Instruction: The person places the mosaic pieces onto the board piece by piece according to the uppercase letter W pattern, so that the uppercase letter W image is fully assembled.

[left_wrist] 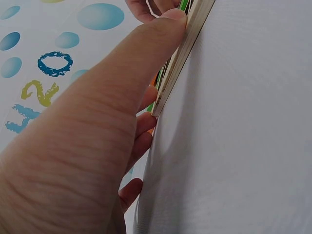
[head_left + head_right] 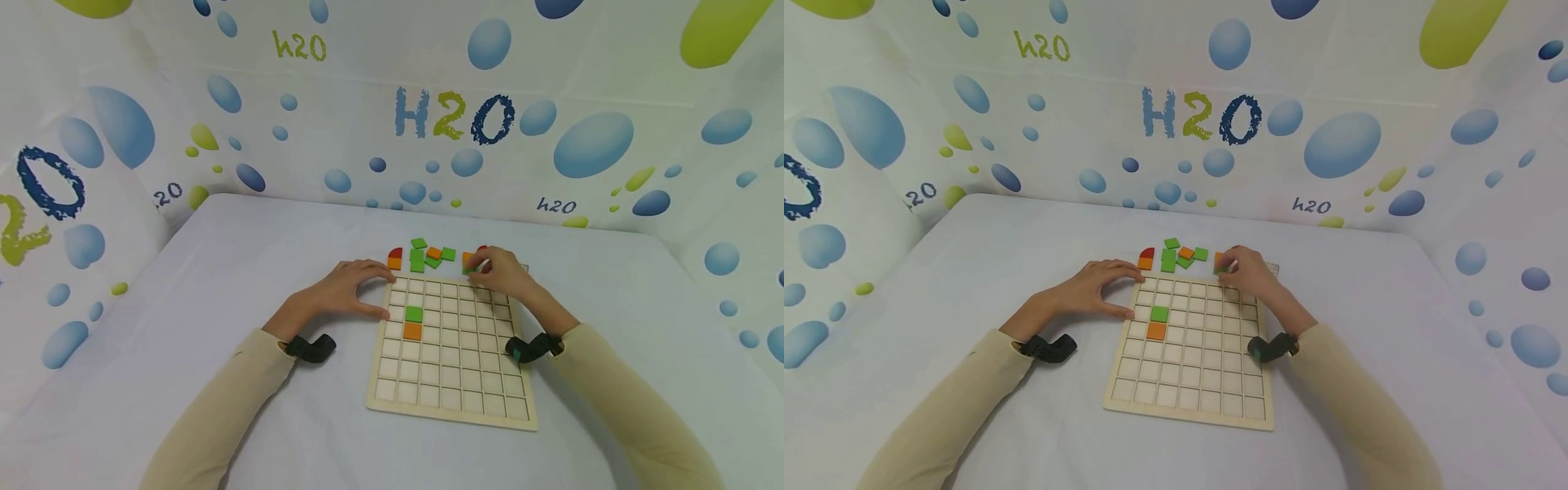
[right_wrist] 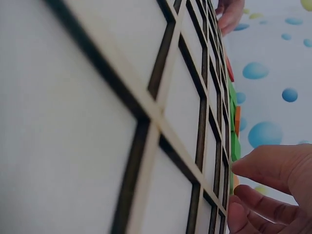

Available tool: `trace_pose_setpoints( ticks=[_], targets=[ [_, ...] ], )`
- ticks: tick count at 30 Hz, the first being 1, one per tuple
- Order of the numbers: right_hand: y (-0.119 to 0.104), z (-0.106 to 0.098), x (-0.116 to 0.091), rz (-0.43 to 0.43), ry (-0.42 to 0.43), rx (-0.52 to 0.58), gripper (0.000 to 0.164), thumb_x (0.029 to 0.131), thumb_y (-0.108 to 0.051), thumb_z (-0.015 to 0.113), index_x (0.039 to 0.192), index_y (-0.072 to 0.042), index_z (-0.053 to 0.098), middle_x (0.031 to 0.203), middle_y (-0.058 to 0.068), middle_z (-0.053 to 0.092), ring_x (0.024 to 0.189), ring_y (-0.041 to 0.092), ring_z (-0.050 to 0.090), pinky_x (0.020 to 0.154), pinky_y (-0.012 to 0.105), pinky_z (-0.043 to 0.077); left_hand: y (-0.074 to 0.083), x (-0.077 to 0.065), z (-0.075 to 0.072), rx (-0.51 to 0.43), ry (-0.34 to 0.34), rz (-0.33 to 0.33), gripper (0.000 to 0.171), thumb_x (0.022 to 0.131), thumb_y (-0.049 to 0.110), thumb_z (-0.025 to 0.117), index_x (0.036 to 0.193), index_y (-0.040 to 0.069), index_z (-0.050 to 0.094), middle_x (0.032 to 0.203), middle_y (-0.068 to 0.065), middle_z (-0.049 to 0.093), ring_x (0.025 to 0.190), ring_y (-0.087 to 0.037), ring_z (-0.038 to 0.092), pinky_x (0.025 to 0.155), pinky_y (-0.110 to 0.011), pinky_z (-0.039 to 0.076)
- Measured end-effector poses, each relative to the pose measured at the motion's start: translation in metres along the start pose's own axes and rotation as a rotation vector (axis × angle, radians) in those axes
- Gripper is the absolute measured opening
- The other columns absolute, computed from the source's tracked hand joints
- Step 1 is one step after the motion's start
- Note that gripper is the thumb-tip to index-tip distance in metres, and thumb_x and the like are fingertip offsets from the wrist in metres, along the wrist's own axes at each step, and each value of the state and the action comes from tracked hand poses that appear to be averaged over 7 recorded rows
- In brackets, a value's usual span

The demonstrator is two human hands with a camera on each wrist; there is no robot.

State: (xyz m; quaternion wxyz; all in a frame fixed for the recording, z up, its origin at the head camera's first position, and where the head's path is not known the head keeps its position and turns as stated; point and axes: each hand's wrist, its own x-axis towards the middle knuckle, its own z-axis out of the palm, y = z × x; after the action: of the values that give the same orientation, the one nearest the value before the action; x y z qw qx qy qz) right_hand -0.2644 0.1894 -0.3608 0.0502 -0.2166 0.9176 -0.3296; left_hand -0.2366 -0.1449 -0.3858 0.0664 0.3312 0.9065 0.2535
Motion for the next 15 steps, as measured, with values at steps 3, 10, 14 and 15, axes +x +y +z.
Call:
trace_pose_setpoints(
  ticks=[3,10,14,15],
  targets=[
    [0.0011,0.0002,0.0008,0.012,0.003,0.001,0.022,0.088,-0.003,0.067,0.108,0.005,0.068,0.104,0.021,0.062,0.079,0.025,0.062,0.067,0.031,0.048,0.0002,0.0001,-0.0004,-0.001,0.000,0.003,0.064,0.079,0.051,0.076,0.132,0.021,0.057,0.145,-0.003,0.047,0.139,-0.023,0.035,0.110,-0.053,0.022],
    [-0.0009,0.0008,0.0009,0.011,0.007,0.000,0.022,0.087,-0.002,0.066,0.107,0.007,0.068,0.103,0.021,0.062,0.073,0.022,0.060,0.064,0.029,0.047,-0.0009,0.0003,-0.0003,-0.002,0.001,0.006,0.064,0.079,0.050,0.076,0.133,0.021,0.057,0.145,-0.003,0.047,0.139,-0.023,0.035,0.110,-0.053,0.022],
    [-0.0031,0.0021,0.0021,-0.007,-0.002,0.000,0.020,0.087,-0.004,0.068,0.104,0.007,0.069,0.099,0.020,0.064,0.074,0.023,0.061,0.065,0.028,0.048,-0.0020,0.0005,0.0008,0.002,0.001,0.001,0.064,0.079,0.050,0.076,0.132,0.022,0.057,0.144,-0.002,0.047,0.139,-0.022,0.035,0.109,-0.052,0.023],
    [-0.0032,0.0024,0.0025,-0.009,-0.004,-0.001,0.020,0.087,-0.004,0.068,0.103,0.007,0.069,0.098,0.020,0.064,0.075,0.023,0.061,0.065,0.028,0.048,-0.0023,0.0005,0.0009,0.000,0.002,0.001,0.064,0.079,0.050,0.076,0.132,0.022,0.057,0.144,-0.002,0.047,0.139,-0.022,0.035,0.109,-0.052,0.023]
  ],
)
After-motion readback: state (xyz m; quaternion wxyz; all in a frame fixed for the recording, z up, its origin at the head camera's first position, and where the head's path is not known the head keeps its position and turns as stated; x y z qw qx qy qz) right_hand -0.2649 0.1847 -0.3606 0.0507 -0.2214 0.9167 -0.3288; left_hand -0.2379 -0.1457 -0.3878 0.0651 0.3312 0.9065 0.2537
